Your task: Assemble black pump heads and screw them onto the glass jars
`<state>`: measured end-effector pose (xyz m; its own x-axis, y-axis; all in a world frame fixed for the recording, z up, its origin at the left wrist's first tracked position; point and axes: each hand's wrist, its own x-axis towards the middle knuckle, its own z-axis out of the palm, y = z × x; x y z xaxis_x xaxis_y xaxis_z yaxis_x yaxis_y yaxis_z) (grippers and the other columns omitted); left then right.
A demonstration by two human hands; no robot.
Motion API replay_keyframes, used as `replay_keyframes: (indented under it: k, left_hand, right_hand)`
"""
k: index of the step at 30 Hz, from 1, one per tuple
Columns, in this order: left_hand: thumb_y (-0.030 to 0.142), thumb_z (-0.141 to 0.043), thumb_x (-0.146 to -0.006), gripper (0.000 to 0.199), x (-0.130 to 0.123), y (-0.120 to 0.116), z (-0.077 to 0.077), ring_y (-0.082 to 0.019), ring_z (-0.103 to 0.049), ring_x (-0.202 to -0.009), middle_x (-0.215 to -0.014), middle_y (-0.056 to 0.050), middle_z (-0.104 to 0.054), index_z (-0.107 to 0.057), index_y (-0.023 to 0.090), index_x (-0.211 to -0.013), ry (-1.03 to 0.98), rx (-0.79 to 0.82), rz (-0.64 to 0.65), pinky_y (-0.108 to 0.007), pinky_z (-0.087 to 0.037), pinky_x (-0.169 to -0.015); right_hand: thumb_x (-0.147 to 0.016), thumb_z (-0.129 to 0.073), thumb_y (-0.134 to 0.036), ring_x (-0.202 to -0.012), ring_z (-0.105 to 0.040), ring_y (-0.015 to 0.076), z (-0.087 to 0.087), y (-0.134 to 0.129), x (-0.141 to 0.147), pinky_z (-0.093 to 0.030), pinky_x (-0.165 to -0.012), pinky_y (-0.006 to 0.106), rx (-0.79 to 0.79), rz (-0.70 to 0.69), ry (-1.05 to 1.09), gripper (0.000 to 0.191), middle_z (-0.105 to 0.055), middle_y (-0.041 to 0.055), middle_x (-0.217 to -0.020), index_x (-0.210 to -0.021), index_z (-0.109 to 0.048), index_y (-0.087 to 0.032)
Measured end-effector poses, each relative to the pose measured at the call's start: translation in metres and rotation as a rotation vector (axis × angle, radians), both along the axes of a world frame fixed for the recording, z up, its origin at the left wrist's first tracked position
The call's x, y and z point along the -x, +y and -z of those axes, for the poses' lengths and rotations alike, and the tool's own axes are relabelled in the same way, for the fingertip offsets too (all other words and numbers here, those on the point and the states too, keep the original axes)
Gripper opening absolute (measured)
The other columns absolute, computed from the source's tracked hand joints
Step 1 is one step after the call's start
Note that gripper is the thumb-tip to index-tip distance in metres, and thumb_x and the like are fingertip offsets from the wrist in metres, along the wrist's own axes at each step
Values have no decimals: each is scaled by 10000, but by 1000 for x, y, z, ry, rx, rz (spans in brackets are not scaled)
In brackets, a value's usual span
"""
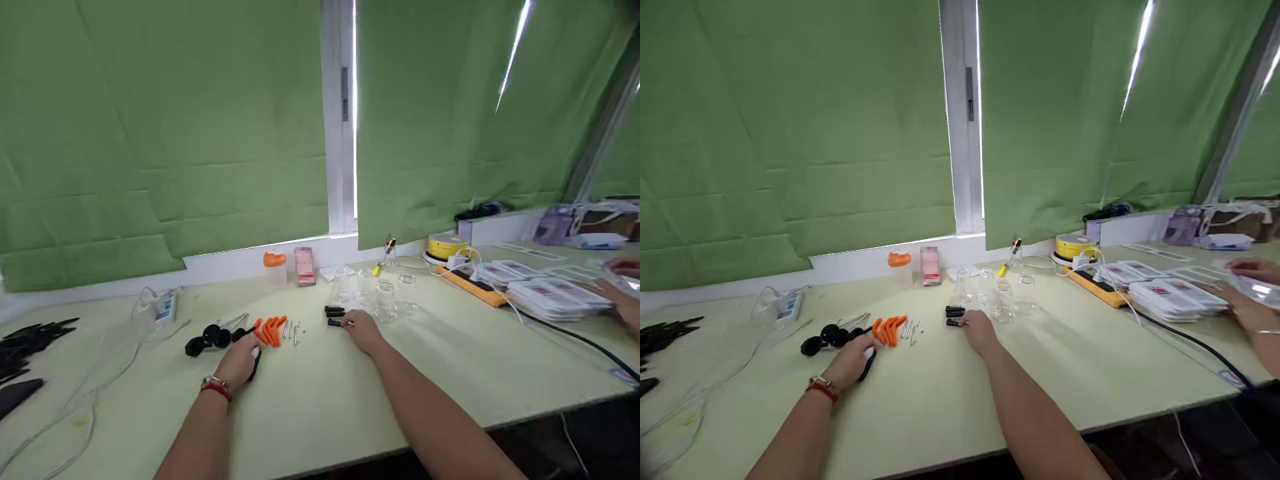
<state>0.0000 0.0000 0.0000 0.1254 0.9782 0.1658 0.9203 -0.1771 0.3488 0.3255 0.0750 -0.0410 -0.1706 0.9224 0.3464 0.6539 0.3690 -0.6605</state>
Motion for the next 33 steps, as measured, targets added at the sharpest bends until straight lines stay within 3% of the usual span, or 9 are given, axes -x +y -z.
replay_keyframes:
  k: [7, 13, 16, 18, 20, 24, 28, 33]
  left_hand:
    - [139, -418, -798, 203, 0, -1, -2, -209, -606, -763, -851, -68, -649, -600, 194, -725, 21, -52, -85, -287, -423, -644]
    - [239, -352, -877, 243, -28, -10, -10, -230, -590, -902, -998, -84, -632, -579, 191, -950, 6, -239, -68, -326, -440, -741]
    - [322, -441, -859, 254, -61, -17, -5, -205, -601, -869, -1003, -65, -634, -562, 206, -1050, 4, -247, 82, -303, -470, -725]
    - [320, -484, -843, 341, -83, -21, 1, -230, -575, -1000, -1156, -99, -589, -528, 201, -1159, 9, -260, 315, -336, -474, -810]
    - [249, -509, -817, 383, -98, -23, 7, -252, -535, -1086, -1222, -107, -561, -523, 206, -1198, 43, -239, 471, -377, -448, -893]
    - [122, -433, -816, 341, -105, -22, 11, -236, -569, -980, -1067, -88, -640, -591, 198, -1108, 70, -153, 549, -392, -455, -866]
    - [140, -407, -842, 291, -99, -23, 9, -231, -569, -939, -1020, -92, -647, -600, 179, -1056, 40, -133, 530, -379, -461, -834]
    - [179, -383, -869, 270, -96, -26, 6, -214, -565, -905, -993, -94, -627, -584, 185, -1049, -7, -123, 519, -342, -458, -800]
  right_hand:
    - [-673, -547, -100, -739, -582, 170, 1, -7, 1, -424, -702, 268, 79, -35, 40, 193, -669, 33, -797, -740, -703, -192]
    - [-633, -658, -159, -665, -584, 147, -5, -14, 1, -442, -618, 242, 205, -175, 107, 117, -658, 17, -703, -740, -703, -173]
    - [-604, -696, -168, -666, -594, 138, -9, -21, 4, -448, -604, 223, 245, -291, 115, 117, -666, 0, -692, -720, -712, -179]
    - [-583, -726, -186, -641, -589, 132, -12, -27, 7, -444, -582, 217, 256, -351, 101, 135, -666, -8, -672, -718, -721, -184]
    - [-572, -747, -212, -619, -582, 131, -14, -30, 9, -439, -566, 218, 247, -380, 76, 144, -667, -12, -654, -712, -726, -188]
    - [-723, -644, -289, -741, -593, 168, -16, -26, 8, -451, -676, 267, 125, -256, 44, 148, -685, 27, -792, -801, -715, -184]
    - [-822, -499, -180, -1025, -513, 220, -14, -12, 5, -362, -907, 343, -18, -81, -12, 231, -650, 72, -1053, -968, -678, -183]
    - [-765, -538, -82, -945, -526, 218, -9, -5, 11, -357, -834, 305, -35, -85, -149, 213, -666, 62, -923, -815, -702, -208]
